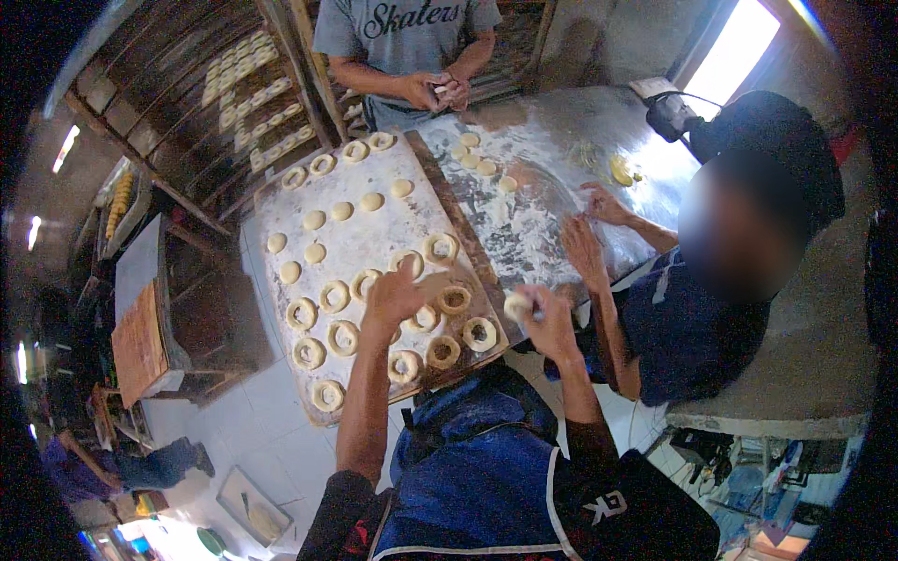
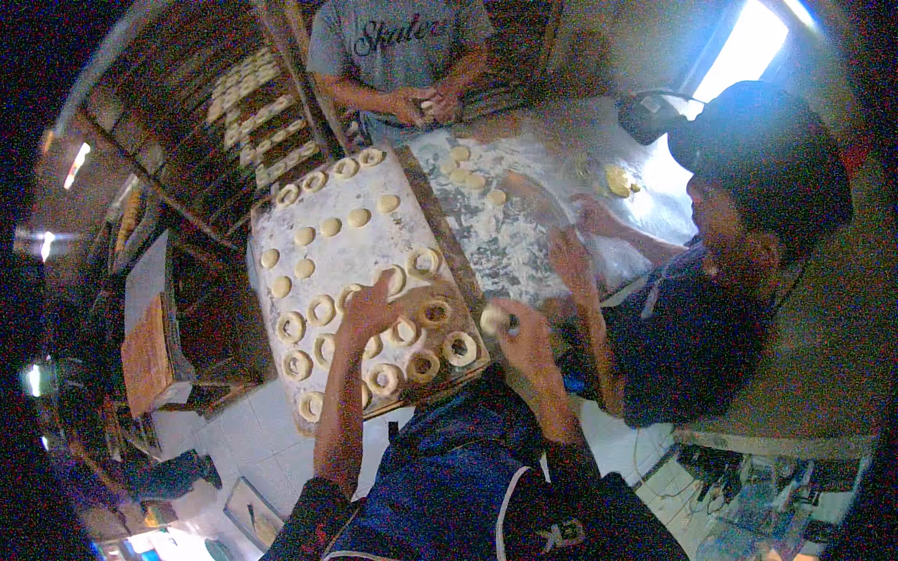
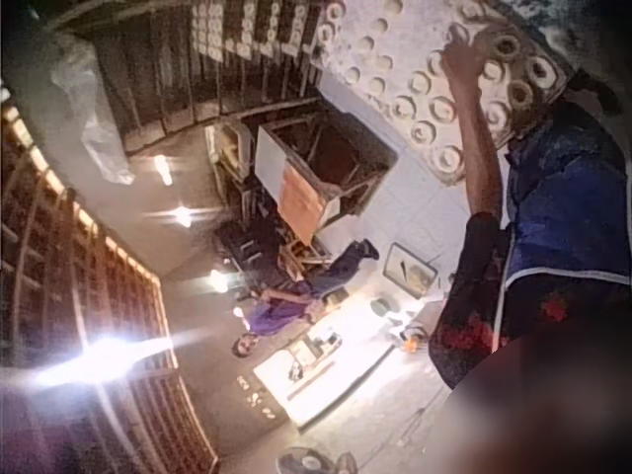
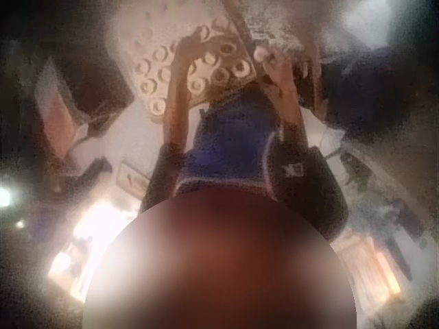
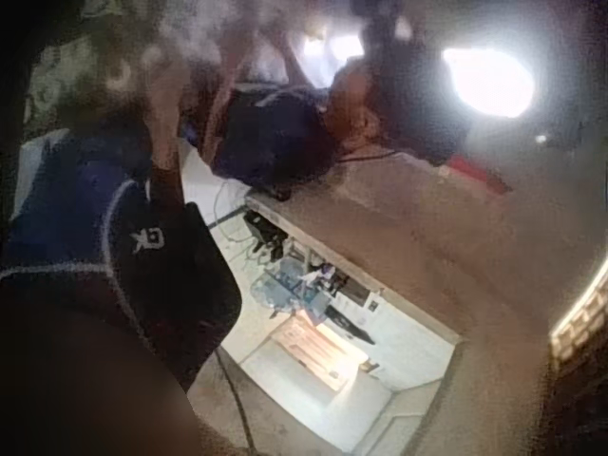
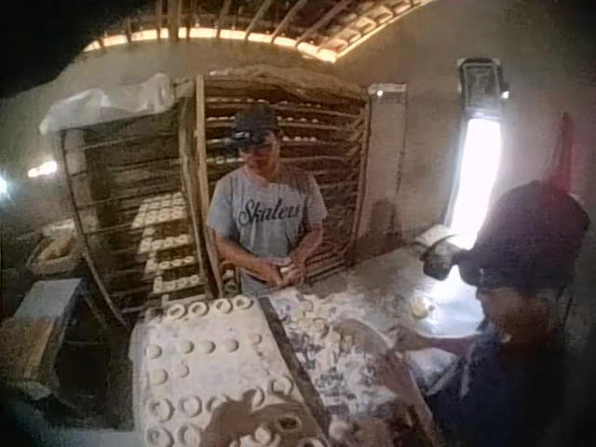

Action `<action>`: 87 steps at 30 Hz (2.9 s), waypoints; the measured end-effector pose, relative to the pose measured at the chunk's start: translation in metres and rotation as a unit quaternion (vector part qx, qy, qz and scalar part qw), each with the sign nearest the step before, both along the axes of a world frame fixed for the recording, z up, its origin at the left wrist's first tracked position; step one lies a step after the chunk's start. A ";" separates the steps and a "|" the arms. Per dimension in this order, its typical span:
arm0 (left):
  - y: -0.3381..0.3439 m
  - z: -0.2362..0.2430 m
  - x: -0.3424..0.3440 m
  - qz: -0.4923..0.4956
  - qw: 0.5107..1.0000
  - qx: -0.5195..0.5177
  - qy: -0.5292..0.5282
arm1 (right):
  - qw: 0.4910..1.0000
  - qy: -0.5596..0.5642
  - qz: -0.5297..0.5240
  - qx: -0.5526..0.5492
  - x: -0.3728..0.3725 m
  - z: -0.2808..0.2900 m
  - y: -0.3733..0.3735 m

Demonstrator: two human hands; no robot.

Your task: The person shapes small dough balls into rings by hand and places them on a floured wooden board. Another person works alongside, also shaping dough. The camera wearer moves the board to a rack and retrieves a new one to continue shaping.

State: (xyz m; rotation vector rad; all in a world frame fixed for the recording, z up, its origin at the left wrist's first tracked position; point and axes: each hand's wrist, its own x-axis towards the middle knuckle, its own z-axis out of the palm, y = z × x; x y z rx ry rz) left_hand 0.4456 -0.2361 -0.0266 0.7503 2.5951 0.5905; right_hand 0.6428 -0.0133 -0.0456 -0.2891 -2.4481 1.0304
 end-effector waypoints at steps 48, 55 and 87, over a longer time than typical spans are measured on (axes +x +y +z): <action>0.016 -0.022 0.087 0.282 0.788 0.540 -0.084 | 0.995 -0.013 0.070 -0.063 -0.078 -0.008 -0.099; 0.013 -0.045 0.077 0.297 0.857 0.421 -0.002 | 0.994 -0.018 0.074 -0.075 -0.077 -0.051 -0.104; 0.071 -0.064 -0.113 0.276 0.891 0.333 0.139 | 0.992 -0.017 0.109 -0.056 -0.242 -0.025 -0.007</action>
